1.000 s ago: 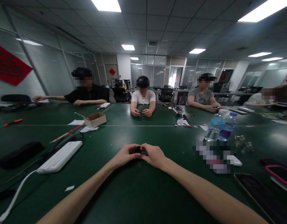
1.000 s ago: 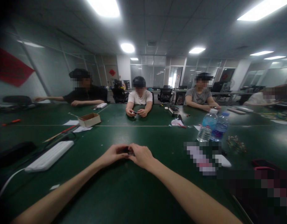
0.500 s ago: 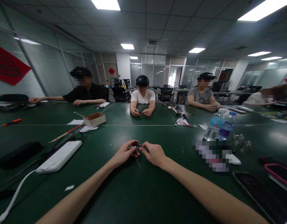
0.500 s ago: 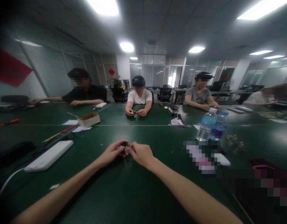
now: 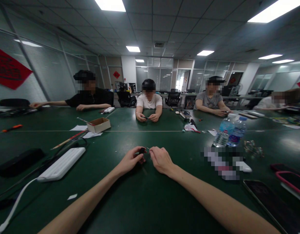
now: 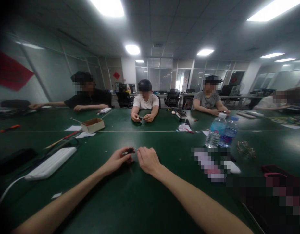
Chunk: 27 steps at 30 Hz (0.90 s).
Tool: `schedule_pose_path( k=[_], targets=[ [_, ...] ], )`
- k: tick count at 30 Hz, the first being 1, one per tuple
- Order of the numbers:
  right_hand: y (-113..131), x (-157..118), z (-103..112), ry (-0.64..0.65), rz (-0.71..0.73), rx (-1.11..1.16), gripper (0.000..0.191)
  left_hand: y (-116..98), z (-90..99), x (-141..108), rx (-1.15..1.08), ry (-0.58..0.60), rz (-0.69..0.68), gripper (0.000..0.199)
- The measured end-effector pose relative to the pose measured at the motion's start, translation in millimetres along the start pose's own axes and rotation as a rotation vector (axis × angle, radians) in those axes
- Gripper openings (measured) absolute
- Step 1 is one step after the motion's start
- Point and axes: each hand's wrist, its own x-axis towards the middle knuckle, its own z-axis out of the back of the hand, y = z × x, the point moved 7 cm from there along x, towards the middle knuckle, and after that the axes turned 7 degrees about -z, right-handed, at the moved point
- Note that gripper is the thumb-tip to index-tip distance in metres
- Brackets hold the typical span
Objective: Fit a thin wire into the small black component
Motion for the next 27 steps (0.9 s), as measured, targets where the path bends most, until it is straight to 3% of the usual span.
schedule_pose_path(
  k=[13, 27],
  targets=[
    [-4.9, 1.8, -1.6, -0.026, -0.037, -0.031, 0.028, -1.3, 1.3, -1.9, 0.014, -0.024, 0.008, 0.035],
    [-6.5, 1.3, -9.6, 0.041, -0.081, -0.129, 0.038, 1.4, 5.3, -0.6, -0.004, -0.079, -0.012, 0.032]
  ],
)
